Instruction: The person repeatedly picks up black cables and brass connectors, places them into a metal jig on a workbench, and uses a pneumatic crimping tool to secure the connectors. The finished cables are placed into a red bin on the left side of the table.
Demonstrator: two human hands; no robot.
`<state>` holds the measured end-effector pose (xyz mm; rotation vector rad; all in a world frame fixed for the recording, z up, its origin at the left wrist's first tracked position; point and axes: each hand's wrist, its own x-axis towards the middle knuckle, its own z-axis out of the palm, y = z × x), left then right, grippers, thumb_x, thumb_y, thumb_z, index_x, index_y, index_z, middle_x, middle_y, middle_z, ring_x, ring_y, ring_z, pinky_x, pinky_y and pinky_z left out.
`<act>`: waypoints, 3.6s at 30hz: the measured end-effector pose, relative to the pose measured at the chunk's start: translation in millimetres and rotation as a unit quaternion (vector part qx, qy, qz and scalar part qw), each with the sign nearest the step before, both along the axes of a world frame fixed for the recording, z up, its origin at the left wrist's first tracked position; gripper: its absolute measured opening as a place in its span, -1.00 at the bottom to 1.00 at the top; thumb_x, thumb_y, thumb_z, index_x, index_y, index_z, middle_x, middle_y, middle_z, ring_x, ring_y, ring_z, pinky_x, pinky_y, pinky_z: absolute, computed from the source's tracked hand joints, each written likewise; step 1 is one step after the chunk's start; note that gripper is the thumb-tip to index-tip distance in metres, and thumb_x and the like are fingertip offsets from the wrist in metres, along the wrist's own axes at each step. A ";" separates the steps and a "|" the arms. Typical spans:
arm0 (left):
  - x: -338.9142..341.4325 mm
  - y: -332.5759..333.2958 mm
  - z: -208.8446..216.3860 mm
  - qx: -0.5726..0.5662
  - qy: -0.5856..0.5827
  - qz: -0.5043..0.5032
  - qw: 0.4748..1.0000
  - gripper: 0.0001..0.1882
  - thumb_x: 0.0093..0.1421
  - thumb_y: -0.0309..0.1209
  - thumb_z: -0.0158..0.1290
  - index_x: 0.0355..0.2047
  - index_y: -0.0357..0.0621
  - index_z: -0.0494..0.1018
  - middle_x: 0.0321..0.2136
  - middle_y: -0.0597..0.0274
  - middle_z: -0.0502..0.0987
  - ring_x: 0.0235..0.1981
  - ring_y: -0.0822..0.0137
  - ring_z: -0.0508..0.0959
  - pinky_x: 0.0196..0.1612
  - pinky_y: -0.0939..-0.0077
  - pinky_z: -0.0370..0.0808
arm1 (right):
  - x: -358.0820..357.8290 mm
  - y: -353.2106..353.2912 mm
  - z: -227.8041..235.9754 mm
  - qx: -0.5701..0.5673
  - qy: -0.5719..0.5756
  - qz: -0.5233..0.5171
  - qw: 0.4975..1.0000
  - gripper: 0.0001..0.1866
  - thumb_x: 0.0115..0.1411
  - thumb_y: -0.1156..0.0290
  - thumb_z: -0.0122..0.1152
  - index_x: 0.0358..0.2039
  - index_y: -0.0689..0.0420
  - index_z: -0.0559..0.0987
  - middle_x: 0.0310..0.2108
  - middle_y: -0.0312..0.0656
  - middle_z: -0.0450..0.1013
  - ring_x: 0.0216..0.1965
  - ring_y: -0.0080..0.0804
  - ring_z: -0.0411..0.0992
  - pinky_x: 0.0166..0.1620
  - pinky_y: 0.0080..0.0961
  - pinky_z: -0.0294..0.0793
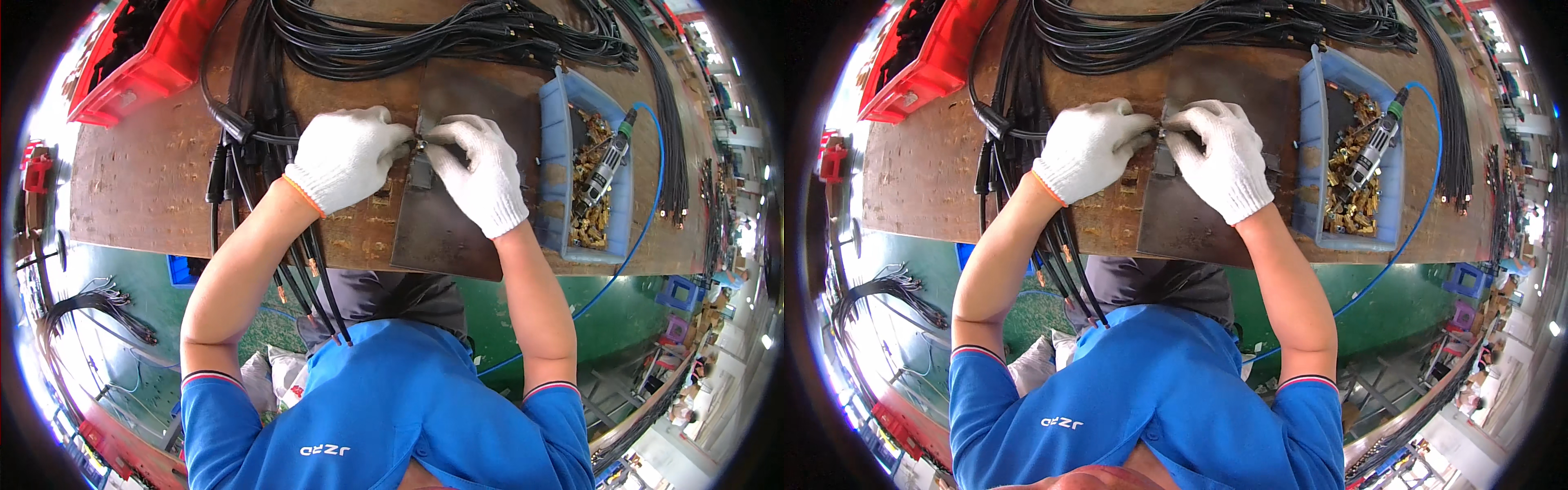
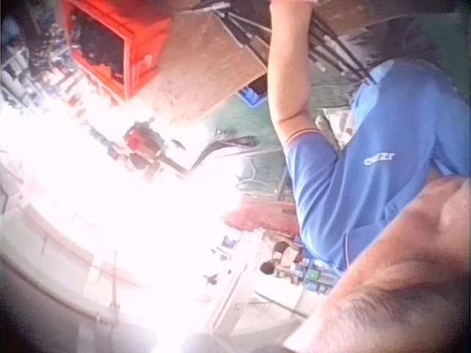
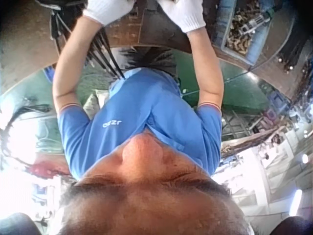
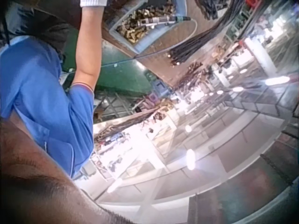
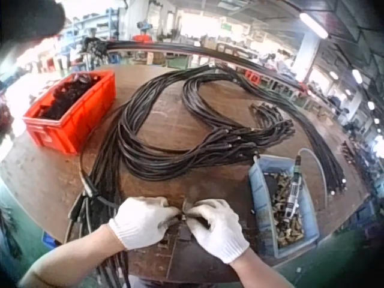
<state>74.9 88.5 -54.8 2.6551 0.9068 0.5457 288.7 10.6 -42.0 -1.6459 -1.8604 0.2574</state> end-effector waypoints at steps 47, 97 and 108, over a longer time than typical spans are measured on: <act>7.4 -3.1 -16.9 -0.015 -0.059 0.019 0.998 -0.79 0.35 -0.22 0.18 -0.10 0.06 0.70 -0.33 0.10 0.67 -0.31 -0.05 0.70 -0.23 0.07 0.63 | 261.6 -86.1 33.1 -0.038 0.450 -0.361 0.816 -0.66 0.25 0.26 0.36 -0.01 0.08 0.58 -0.48 -0.39 0.47 -0.60 -0.59 0.42 -0.58 -0.56 0.38; 8.8 -1.9 -12.8 -0.027 -0.009 0.026 0.999 -0.79 0.32 -0.29 0.19 -0.09 0.06 0.70 -0.28 0.09 0.65 -0.22 -0.03 0.70 -0.17 0.09 0.62 | -13.5 55.5 22.6 -0.033 0.655 0.196 0.729 -0.65 0.01 0.81 0.41 -0.28 0.17 0.50 -0.44 -0.09 0.53 -0.48 -0.32 0.55 -0.44 -0.40 0.57; 8.6 -1.2 -13.7 -0.015 -0.004 0.026 1.000 -0.78 0.33 -0.26 0.16 -0.09 0.07 0.71 -0.29 0.11 0.68 -0.26 -0.05 0.71 -0.18 0.08 0.63 | -4.2 52.9 19.2 0.006 0.562 0.221 0.797 -0.76 0.18 0.66 0.40 -0.17 0.17 0.57 -0.30 -0.07 0.62 -0.36 -0.34 0.62 -0.32 -0.41 0.66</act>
